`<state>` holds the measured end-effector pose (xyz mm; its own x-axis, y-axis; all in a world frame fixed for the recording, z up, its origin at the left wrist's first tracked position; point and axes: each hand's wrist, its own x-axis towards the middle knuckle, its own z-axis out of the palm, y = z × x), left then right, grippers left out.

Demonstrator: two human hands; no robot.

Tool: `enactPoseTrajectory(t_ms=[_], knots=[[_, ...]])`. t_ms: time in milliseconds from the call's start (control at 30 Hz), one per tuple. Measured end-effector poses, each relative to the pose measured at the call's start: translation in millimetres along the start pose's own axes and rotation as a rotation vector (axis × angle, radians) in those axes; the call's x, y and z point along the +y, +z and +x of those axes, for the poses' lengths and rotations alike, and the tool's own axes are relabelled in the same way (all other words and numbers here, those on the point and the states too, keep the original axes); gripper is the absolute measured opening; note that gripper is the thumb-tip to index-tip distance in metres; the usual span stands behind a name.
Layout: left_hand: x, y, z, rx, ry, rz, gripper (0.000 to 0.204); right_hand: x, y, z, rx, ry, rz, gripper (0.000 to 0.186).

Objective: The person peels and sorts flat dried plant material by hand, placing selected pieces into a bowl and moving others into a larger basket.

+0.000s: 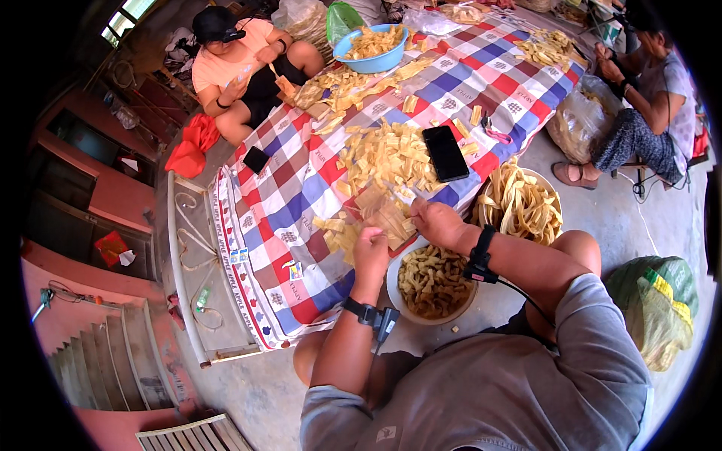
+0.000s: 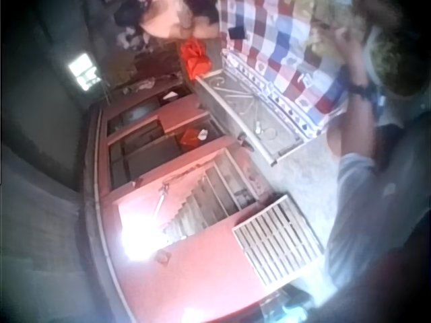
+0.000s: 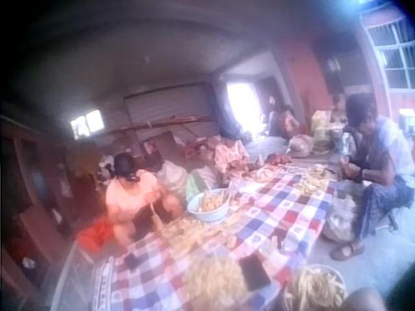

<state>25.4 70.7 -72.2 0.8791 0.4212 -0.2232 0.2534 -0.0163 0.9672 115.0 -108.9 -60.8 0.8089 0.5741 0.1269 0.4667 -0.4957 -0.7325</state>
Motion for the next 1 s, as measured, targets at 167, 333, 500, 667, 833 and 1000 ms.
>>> enactPoseTrajectory(t_ms=[167,333,500,667,833,1000], knots=[[36,-12,-21,-0.057,-0.182,-0.291,0.029,8,-13,-9,0.047,-0.068,0.318,0.012],[62,-10,-47,-0.185,-0.175,-0.4,0.035,10,-32,-23,-0.017,0.048,0.534,0.015],[66,-2,-55,-0.357,-0.142,-0.268,0.034,-20,-65,-39,-0.126,0.231,0.862,0.023],[59,7,-57,-0.54,-0.048,0.002,0.027,-30,-82,-51,-0.226,0.321,0.998,0.027],[56,29,-70,-0.765,0.254,0.185,0.019,-36,-77,-53,-0.202,0.291,1.279,0.032],[75,40,-83,-0.865,0.07,0.039,0.019,-44,-87,-49,-0.154,0.221,1.211,0.03]])
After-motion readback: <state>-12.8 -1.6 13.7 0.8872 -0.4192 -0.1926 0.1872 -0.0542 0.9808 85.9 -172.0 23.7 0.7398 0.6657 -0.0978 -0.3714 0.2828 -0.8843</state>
